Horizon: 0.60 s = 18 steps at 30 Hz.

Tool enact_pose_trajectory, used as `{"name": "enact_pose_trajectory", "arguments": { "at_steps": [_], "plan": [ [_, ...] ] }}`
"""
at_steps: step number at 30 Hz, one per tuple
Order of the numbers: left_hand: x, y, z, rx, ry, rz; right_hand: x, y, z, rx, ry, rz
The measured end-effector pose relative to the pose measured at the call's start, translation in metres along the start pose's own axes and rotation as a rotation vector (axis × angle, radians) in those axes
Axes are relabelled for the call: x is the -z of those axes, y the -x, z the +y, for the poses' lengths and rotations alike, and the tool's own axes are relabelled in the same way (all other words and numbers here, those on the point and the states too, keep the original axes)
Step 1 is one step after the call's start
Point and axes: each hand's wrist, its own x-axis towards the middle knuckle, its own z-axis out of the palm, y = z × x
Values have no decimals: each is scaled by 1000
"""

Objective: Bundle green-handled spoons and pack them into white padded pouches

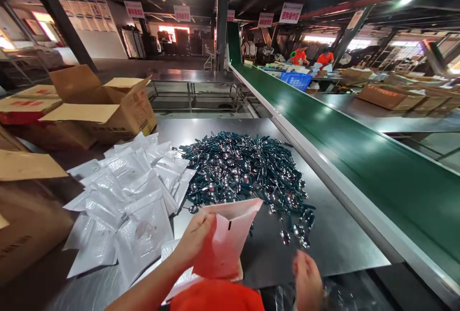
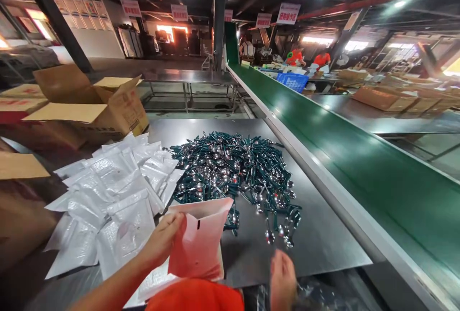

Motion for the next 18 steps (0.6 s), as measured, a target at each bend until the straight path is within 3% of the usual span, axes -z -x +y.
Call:
{"name": "enact_pose_trajectory", "arguments": {
  "at_steps": [2,4,8,12,16,18],
  "plan": [
    [-1,2,-3,7,-24,9,-27,-12,-23,122,-46,-200],
    [-1,5,-4,-4,-50,22,-48,-20,-59,342,-46,-469],
    [5,10,8,-97,-132,-12,-66,-18,-117,540,94,-597],
    [18,12,28,-336,-346,-94,-60,-17,-126,598,4,-691],
    [29,15,44,-359,-381,-173,-56,-27,-127,608,-110,-769],
    [31,17,55,-385,-379,-292,-54,-31,-131,572,-232,-866]
  ]
}}
